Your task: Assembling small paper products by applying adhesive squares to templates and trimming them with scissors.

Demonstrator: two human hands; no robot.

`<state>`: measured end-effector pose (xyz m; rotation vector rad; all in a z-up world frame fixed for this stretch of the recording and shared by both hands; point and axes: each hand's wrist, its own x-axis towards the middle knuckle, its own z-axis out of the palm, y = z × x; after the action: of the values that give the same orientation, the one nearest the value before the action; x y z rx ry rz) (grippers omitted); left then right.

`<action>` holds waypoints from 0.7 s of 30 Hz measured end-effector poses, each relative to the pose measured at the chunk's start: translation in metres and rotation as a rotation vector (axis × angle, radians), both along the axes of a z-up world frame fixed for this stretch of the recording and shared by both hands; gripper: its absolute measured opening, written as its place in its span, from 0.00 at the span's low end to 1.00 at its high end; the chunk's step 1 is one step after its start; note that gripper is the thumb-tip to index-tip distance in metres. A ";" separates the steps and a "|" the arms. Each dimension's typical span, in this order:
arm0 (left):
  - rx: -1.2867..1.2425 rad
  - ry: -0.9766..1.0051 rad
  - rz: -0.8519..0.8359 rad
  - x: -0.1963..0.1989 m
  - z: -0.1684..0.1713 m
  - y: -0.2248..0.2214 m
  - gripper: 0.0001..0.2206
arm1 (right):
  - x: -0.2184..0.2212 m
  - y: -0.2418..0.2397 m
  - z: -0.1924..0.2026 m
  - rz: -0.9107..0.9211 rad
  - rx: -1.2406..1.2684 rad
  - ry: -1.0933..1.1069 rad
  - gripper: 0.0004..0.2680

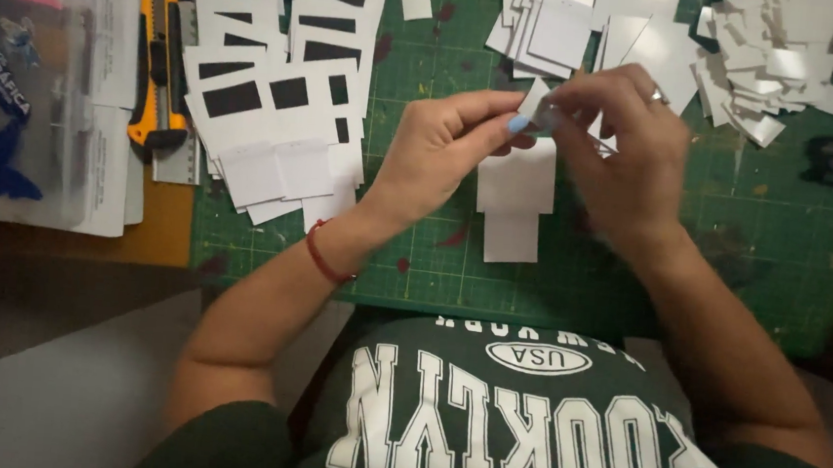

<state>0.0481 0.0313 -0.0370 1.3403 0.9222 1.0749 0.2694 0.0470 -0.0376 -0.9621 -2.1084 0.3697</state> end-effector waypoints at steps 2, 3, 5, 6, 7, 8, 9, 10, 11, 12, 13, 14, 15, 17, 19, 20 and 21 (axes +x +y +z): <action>0.026 0.015 -0.001 0.000 -0.004 0.000 0.12 | -0.001 -0.001 -0.002 -0.027 0.005 -0.010 0.09; 0.054 0.095 0.015 0.000 -0.008 0.000 0.14 | -0.002 -0.001 -0.002 -0.017 0.000 0.002 0.08; 0.087 0.172 0.029 0.002 -0.018 0.001 0.16 | -0.001 0.002 -0.006 -0.010 -0.002 0.012 0.08; 0.112 0.138 0.021 0.003 -0.024 0.001 0.16 | 0.000 0.003 -0.010 0.010 -0.025 0.088 0.08; 0.138 0.104 0.013 0.004 -0.030 0.001 0.16 | 0.001 0.005 -0.014 0.031 -0.048 0.165 0.09; 0.142 0.104 0.013 0.005 -0.028 -0.001 0.16 | 0.002 0.006 -0.016 0.031 -0.043 0.165 0.09; 0.154 0.134 0.012 0.005 -0.025 -0.004 0.16 | 0.003 0.007 -0.018 0.024 -0.021 0.146 0.09; 0.162 0.166 0.012 0.006 -0.023 -0.007 0.17 | 0.003 0.007 -0.020 0.017 -0.002 0.128 0.09; 0.164 0.166 0.013 0.006 -0.024 -0.008 0.17 | 0.002 0.005 -0.018 0.018 0.000 0.128 0.09; 0.173 0.181 0.014 0.007 -0.025 -0.009 0.17 | 0.000 0.004 -0.015 0.009 -0.009 0.119 0.08; 0.182 0.197 0.015 0.007 -0.026 -0.010 0.18 | -0.001 0.003 -0.012 0.000 -0.017 0.109 0.08; 0.184 0.196 0.015 0.008 -0.026 -0.011 0.18 | -0.002 0.002 -0.011 0.000 -0.016 0.109 0.08; 0.188 0.203 0.028 0.009 -0.027 -0.012 0.18 | -0.002 0.002 -0.010 0.000 -0.001 0.111 0.08; 0.196 0.208 0.043 0.009 -0.026 -0.011 0.19 | -0.003 0.002 -0.008 0.001 0.019 0.112 0.08; 0.187 0.170 0.003 0.009 -0.025 -0.011 0.20 | -0.003 0.001 -0.006 0.004 -0.011 0.117 0.06; 0.189 0.170 0.003 0.009 -0.025 -0.010 0.20 | -0.002 0.002 -0.007 0.004 -0.009 0.117 0.06; 0.186 0.157 0.000 0.010 -0.025 -0.009 0.20 | -0.002 0.002 -0.008 -0.001 -0.014 0.123 0.06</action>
<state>0.0580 0.0221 -0.0615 1.5965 0.9552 1.0879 0.2675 0.0494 -0.0455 -0.9254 -1.9965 0.4323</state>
